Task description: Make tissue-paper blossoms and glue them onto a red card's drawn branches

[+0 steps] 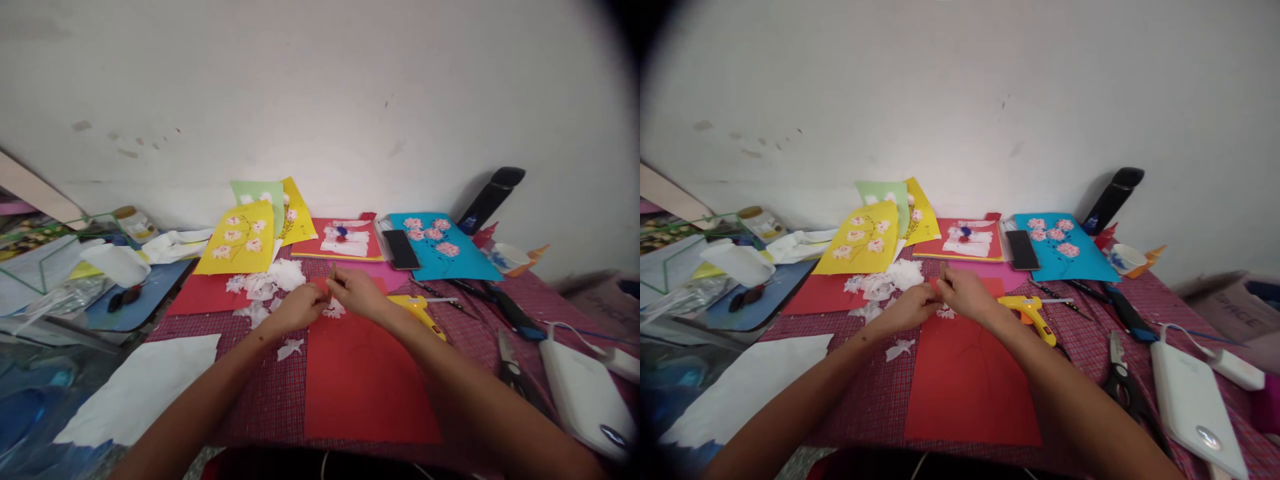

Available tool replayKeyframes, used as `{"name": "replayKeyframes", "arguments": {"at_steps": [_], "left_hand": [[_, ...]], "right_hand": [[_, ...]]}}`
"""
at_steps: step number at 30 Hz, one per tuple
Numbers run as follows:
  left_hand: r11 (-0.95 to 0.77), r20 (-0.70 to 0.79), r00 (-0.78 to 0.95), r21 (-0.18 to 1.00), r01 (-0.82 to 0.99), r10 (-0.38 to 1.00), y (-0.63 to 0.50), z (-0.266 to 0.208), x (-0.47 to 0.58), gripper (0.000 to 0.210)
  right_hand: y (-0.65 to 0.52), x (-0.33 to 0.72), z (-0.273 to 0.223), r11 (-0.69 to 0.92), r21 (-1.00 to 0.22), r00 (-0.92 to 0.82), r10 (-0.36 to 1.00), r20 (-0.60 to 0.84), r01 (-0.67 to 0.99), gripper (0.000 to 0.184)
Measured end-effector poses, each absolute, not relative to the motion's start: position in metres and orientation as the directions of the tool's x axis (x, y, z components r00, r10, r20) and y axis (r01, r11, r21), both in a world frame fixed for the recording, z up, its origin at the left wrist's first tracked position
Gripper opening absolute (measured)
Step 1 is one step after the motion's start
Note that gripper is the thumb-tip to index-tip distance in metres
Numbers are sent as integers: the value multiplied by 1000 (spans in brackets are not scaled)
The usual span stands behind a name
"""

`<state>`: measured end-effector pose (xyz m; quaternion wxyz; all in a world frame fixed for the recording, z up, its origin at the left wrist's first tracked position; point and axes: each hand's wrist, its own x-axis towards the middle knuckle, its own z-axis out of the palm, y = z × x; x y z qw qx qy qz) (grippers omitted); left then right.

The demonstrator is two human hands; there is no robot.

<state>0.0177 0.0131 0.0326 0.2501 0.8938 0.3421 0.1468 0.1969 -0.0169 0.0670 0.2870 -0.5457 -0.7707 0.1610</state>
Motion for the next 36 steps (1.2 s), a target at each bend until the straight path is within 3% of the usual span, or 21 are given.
{"name": "replayKeyframes", "arguments": {"at_steps": [11, 18, 25, 36], "left_hand": [[-642, 96, 717, 538, 546, 690, 12, 29, 15, 19], [-653, 131, 709, 531, 540, 693, 10, 31, 14, 19], [-661, 160, 703, 531, 531, 693, 8, 26, 10, 23], [-626, 121, 688, 547, 555, 716, 8, 25, 16, 17]], "right_hand": [[-23, 194, 60, 372, -589, -277, 928, 249, 718, 20], [-25, 192, 62, 423, -544, -337, 906, 255, 725, 22], [-25, 200, 58, 269, -687, -169, 963, 211, 675, 25], [-27, 200, 54, 278, -714, -140, 959, 247, 643, 21]]}}
